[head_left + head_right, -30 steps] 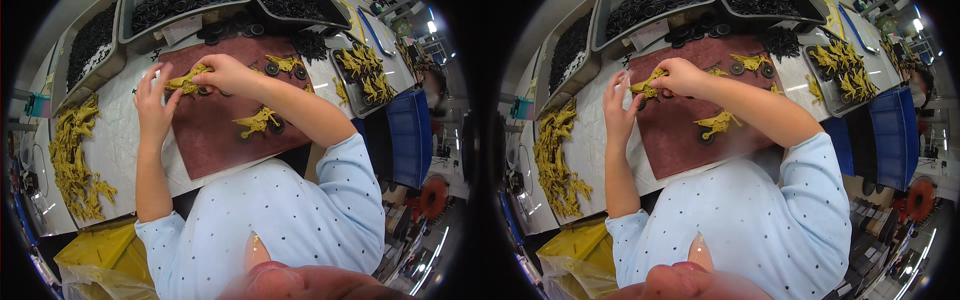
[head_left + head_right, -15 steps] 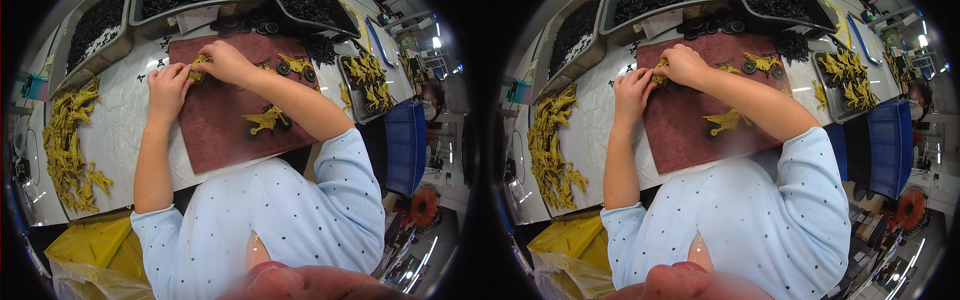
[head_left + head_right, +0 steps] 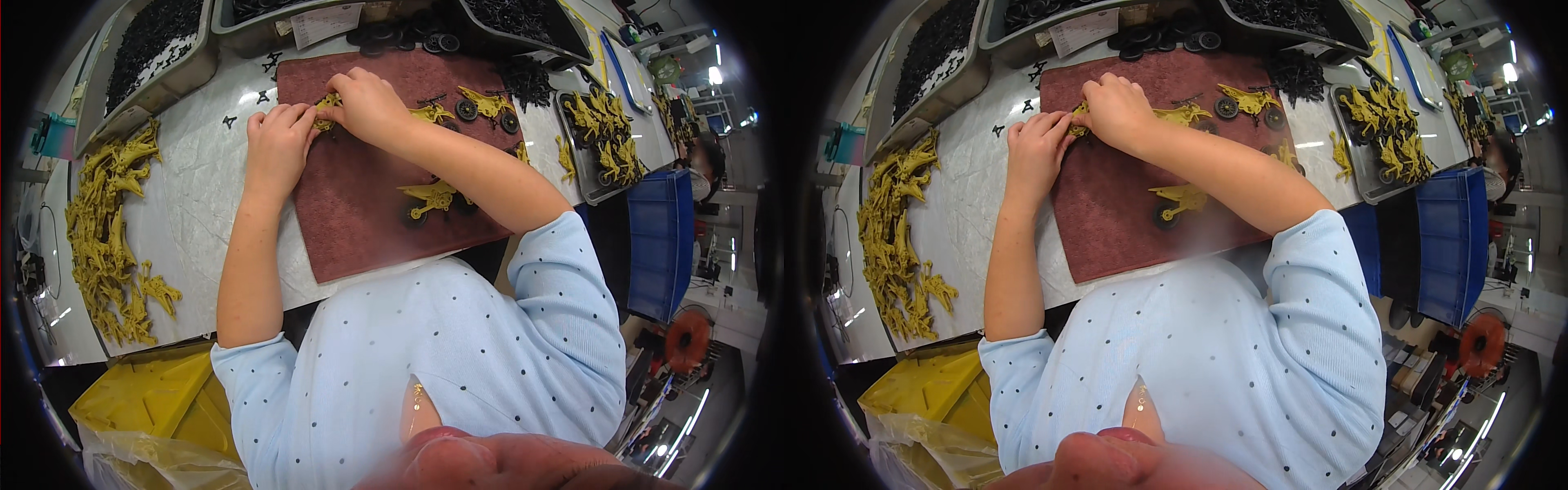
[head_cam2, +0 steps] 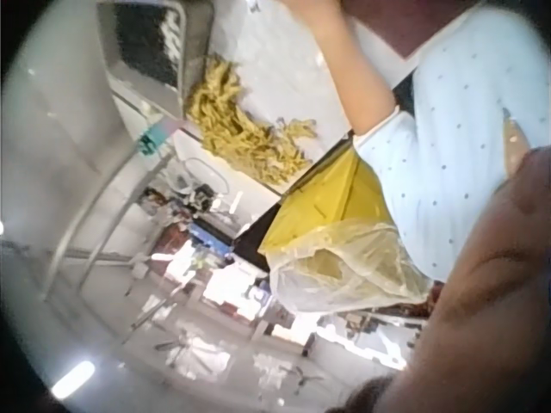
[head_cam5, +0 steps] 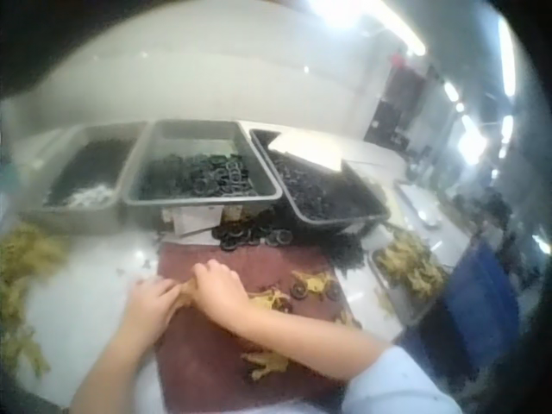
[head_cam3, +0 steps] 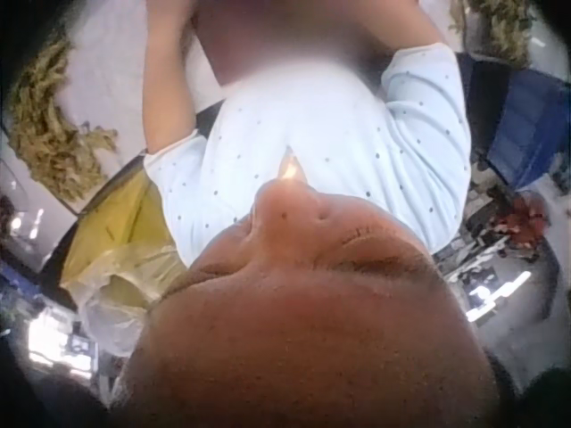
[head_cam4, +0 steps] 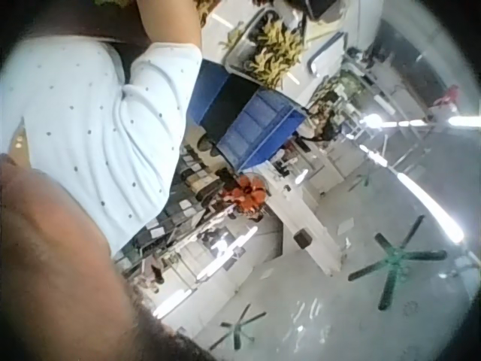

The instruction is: The person assembles toy motorcycles by fitting wheels into plastic frames by hand and placing completed motorcycles onto a tray. The person then takes motorcycle frame pieces from a pile and joins them together on the mat.

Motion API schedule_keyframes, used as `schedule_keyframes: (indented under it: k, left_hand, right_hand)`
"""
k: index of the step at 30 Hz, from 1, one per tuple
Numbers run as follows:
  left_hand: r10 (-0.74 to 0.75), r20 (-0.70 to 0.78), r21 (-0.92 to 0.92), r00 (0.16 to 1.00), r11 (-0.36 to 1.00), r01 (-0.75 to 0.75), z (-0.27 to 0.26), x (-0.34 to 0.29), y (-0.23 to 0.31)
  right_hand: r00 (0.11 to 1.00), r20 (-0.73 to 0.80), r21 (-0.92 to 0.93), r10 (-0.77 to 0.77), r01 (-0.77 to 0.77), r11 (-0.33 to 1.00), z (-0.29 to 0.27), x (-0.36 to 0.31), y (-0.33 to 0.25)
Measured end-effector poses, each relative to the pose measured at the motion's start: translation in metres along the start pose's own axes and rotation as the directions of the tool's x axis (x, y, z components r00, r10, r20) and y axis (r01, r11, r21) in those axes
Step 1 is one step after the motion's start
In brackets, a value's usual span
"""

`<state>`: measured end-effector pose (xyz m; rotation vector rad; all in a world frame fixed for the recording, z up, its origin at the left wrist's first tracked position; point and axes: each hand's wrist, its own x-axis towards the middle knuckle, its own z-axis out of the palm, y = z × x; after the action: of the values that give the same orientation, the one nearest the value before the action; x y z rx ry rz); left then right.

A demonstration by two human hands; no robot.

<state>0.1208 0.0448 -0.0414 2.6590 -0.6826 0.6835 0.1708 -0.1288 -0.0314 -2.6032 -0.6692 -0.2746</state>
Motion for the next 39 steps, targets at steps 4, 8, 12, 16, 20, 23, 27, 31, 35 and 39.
schedule_keyframes:
  k: [4, 8, 12, 16, 20, 23, 27, 31, 35, 39]
  left_hand:
    - [-0.004, 0.018, -0.027, 1.000, 1.000, 0.004, 0.000, 0.002, 0.001]
    - [-0.004, 0.008, -0.033, 1.000, 0.999, 0.004, 0.000, 0.002, 0.000]
    - [0.005, -0.013, -0.042, 1.000, 0.999, -0.005, 0.003, 0.003, -0.001]
    - [-0.012, -0.011, -0.096, 1.000, 0.995, 0.011, 0.008, 0.003, -0.006]
    - [-0.017, 0.044, -0.121, 0.999, 0.992, 0.022, 0.004, 0.004, -0.007]
    - [-0.026, 0.062, -0.121, 0.998, 0.992, 0.034, 0.001, 0.005, -0.006]
    - [-0.020, 0.001, -0.075, 1.000, 0.997, 0.020, 0.004, 0.005, -0.003]
    - [-0.020, 0.018, -0.105, 1.000, 0.994, 0.022, 0.003, 0.004, -0.004]
    - [-0.010, 0.023, -0.114, 1.000, 0.993, 0.012, 0.006, 0.006, -0.005]
    - [0.020, 0.041, -0.141, 0.999, 0.990, -0.014, 0.004, 0.007, -0.007]
  right_hand:
    - [1.000, -0.027, -0.053, 0.011, -0.012, 0.998, 0.003, -0.002, 0.003]
    - [0.989, 0.103, -0.024, 0.105, -0.103, 0.994, -0.004, 0.000, -0.003]
    - [0.988, 0.099, -0.064, 0.121, -0.115, 0.991, -0.001, 0.002, -0.004]
    - [0.965, 0.172, -0.098, 0.200, -0.185, 0.978, -0.007, 0.010, -0.006]
    - [0.900, 0.331, -0.053, 0.283, -0.282, 0.958, -0.013, 0.019, -0.006]
    - [0.873, 0.375, -0.025, 0.313, -0.327, 0.945, -0.011, 0.020, -0.005]
    - [0.876, 0.376, -0.025, 0.301, -0.316, 0.949, -0.010, 0.022, -0.005]
    - [0.859, 0.422, -0.034, 0.289, -0.304, 0.952, -0.012, 0.025, -0.008]
    - [0.848, 0.437, -0.033, 0.298, -0.316, 0.948, -0.014, 0.027, -0.009]
    - [0.849, 0.440, -0.074, 0.294, -0.292, 0.954, -0.014, 0.026, -0.012]
